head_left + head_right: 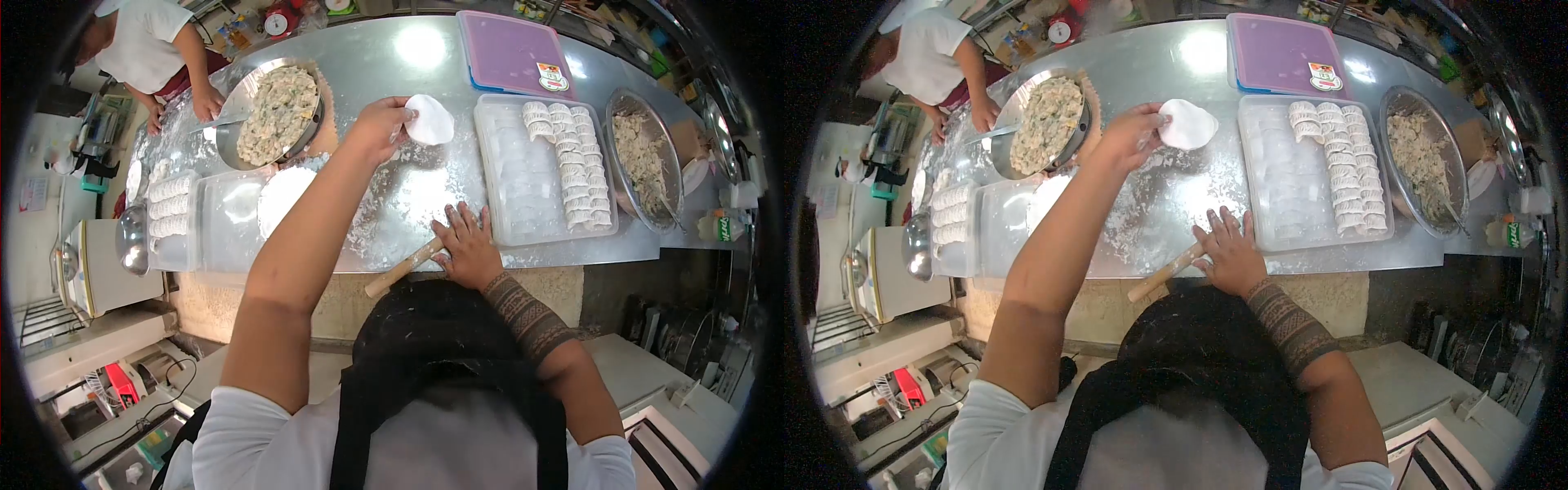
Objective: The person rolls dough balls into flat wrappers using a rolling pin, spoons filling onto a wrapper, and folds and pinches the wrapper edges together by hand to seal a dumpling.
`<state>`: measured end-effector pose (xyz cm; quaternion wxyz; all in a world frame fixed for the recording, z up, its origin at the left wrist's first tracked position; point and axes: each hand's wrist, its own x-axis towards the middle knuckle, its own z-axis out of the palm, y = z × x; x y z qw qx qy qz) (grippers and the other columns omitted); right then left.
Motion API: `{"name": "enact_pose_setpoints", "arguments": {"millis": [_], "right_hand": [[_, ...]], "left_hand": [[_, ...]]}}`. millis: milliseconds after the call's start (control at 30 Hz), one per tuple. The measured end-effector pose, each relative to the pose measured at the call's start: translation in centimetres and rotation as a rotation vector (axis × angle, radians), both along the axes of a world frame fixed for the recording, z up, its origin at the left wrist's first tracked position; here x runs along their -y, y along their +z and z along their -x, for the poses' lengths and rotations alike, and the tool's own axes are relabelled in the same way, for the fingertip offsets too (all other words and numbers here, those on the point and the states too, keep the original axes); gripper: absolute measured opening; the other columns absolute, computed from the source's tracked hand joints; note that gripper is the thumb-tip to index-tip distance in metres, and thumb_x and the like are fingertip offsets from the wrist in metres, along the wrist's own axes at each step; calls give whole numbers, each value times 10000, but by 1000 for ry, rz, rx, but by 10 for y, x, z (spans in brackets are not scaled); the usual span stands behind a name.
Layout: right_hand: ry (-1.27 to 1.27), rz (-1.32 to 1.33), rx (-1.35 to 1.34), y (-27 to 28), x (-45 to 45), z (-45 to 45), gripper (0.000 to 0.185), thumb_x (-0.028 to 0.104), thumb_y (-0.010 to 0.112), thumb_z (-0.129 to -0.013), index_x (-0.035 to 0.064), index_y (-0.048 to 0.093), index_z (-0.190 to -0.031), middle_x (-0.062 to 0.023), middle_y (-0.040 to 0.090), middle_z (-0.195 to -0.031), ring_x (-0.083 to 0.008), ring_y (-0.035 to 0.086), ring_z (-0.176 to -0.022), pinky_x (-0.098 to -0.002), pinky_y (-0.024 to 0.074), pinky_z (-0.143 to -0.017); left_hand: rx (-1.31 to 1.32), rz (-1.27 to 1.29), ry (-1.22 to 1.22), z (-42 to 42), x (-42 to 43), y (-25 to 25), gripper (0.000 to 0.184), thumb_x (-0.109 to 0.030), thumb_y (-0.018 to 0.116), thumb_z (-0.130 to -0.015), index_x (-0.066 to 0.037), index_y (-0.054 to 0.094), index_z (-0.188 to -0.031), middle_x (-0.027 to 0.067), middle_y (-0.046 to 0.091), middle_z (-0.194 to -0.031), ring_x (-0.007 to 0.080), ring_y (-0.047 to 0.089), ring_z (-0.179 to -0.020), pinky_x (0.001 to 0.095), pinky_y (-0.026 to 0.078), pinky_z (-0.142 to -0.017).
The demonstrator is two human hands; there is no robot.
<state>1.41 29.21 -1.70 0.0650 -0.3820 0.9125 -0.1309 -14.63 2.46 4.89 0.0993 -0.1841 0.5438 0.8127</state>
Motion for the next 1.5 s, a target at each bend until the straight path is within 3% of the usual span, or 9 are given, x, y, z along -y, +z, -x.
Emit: {"name": "enact_pose_setpoints", "arguments": {"millis": [33,133,167,300,600,700,800,1033,1500], "right_hand": [[-3,8,5,0,0,0,684,534,593,-987,161,477,-1549,-208,389,-1630,-414,260,-1561,-722,99,-1235],[-9,4,16,1,1,0,681,533,603,-981,158,495,-1538,-209,396,-1625,-414,268,-1559,-716,94,-1240],[-8,-2,22,3,1,0,680,533,606,-979,157,500,-1536,-210,398,-1624,-414,270,-1559,-713,93,-1241],[-29,-21,15,3,4,-1,678,514,626,-973,153,503,-1533,-218,407,-1613,-413,278,-1556,-703,84,-1247],[-16,24,-32,4,7,-4,625,457,647,-967,135,539,-1491,-236,448,-1574,-441,307,-1532,-681,94,-1251],[-8,32,-47,5,8,-5,611,436,652,-964,126,546,-1480,-237,454,-1565,-451,318,-1520,-669,110,-1252],[-13,27,-63,7,10,-5,606,418,658,-959,120,546,-1475,-231,462,-1555,-451,328,-1511,-662,129,-1250],[-28,42,-101,0,9,-7,607,410,662,-956,116,548,-1474,-234,477,-1536,-453,338,-1503,-658,167,-1244],[-59,45,-112,-3,9,-9,604,415,643,-974,106,533,-1481,-242,471,-1548,-465,359,-1488,-625,224,-1238]], "left_hand": [[18,46,-8,11,0,-22,321,13,659,-933,26,630,-1253,111,701,-1115,218,690,-1005,345,576,-837],[26,720,227,16,-11,-78,332,-10,674,-918,44,641,-1244,129,713,-1099,238,698,-951,328,562,-825],[-104,801,306,3,-17,-85,248,-28,634,-911,-5,712,-1146,179,748,-1028,250,716,-907,351,554,-802],[-155,923,109,-92,-25,-11,240,-59,648,-929,-20,717,-1155,162,741,-1037,244,716,-898,353,556,-819],[-225,1332,-119,-213,116,32,276,-48,720,-879,-56,734,-1154,148,729,-1101,310,716,-932,396,578,-855],[-157,1666,-249,-213,170,24,320,-75,739,-833,-78,733,-1153,147,729,-1154,375,683,-1064,448,550,-960],[-349,1643,-400,-203,183,-9,365,-102,755,-804,-93,728,-1167,147,730,-1162,373,670,-1106,451,537,-997],[-79,1876,-447,-201,160,-8,234,-116,676,-829,-37,683,-1049,189,669,-1067,387,683,-1019,468,563,-922],[-197,1793,-769,-216,170,16,270,-127,654,-874,-60,698,-1132,191,698,-1065,360,694,-1033,446,578,-907]]}}
